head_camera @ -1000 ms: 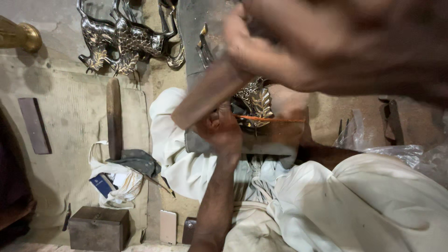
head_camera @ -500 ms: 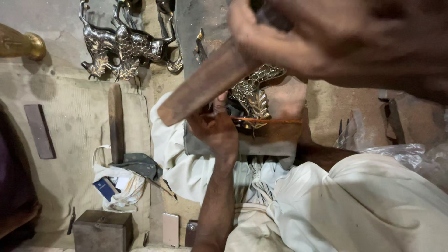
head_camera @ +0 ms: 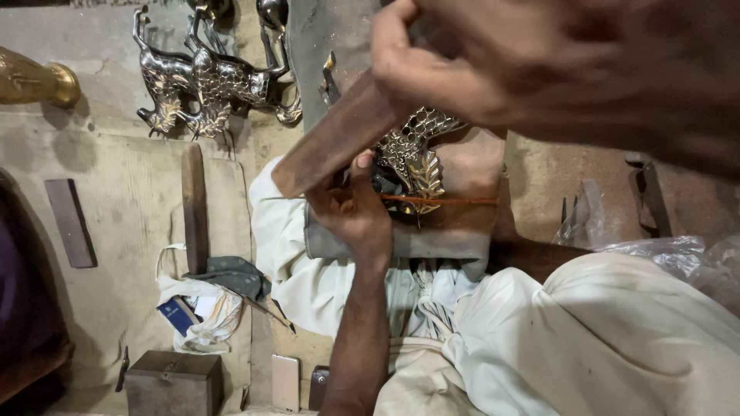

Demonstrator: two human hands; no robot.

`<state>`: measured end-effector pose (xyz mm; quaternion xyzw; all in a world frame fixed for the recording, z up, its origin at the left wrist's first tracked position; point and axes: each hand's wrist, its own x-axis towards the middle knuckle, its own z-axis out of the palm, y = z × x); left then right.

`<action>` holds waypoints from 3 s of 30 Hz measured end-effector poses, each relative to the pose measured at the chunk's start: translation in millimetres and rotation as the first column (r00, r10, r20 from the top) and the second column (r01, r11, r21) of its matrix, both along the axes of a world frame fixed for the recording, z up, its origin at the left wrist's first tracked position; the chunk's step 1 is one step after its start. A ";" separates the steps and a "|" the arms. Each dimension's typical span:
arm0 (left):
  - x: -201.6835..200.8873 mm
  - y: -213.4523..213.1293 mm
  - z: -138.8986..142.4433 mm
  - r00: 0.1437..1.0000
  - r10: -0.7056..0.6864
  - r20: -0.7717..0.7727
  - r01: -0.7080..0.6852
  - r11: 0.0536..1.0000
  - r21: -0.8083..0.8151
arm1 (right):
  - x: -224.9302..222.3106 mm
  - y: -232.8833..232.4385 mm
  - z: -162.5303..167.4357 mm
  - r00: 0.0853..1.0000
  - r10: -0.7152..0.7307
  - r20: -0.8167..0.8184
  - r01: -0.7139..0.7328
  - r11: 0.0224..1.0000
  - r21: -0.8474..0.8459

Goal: The person sits on the floor with a sand-filled cushion on their lap and shapes a decorative brass figurine. They hold a punch against the metal surface and strike it with a wooden mallet, repositioning the punch repeatedly to work different areas of the ornament.

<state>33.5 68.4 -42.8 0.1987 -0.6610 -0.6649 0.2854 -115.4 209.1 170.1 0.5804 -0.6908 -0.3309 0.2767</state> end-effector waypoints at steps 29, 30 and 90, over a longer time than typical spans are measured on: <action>-5.1 -2.6 2.7 0.999 -0.046 -0.013 0.048 0.977 0.208 | 14.5 -7.5 35.1 0.971 -0.213 0.109 0.203 0.975 0.091; -4.8 -3.2 3.3 0.999 -0.041 -0.019 0.045 0.963 0.267 | 15.6 -9.1 34.7 0.965 -0.224 0.135 0.214 0.973 0.081; -52.7 -29.3 45.9 0.786 -0.566 0.248 0.617 0.696 -0.368 | -3.9 133.6 -75.4 0.279 0.085 0.956 0.690 0.675 -0.262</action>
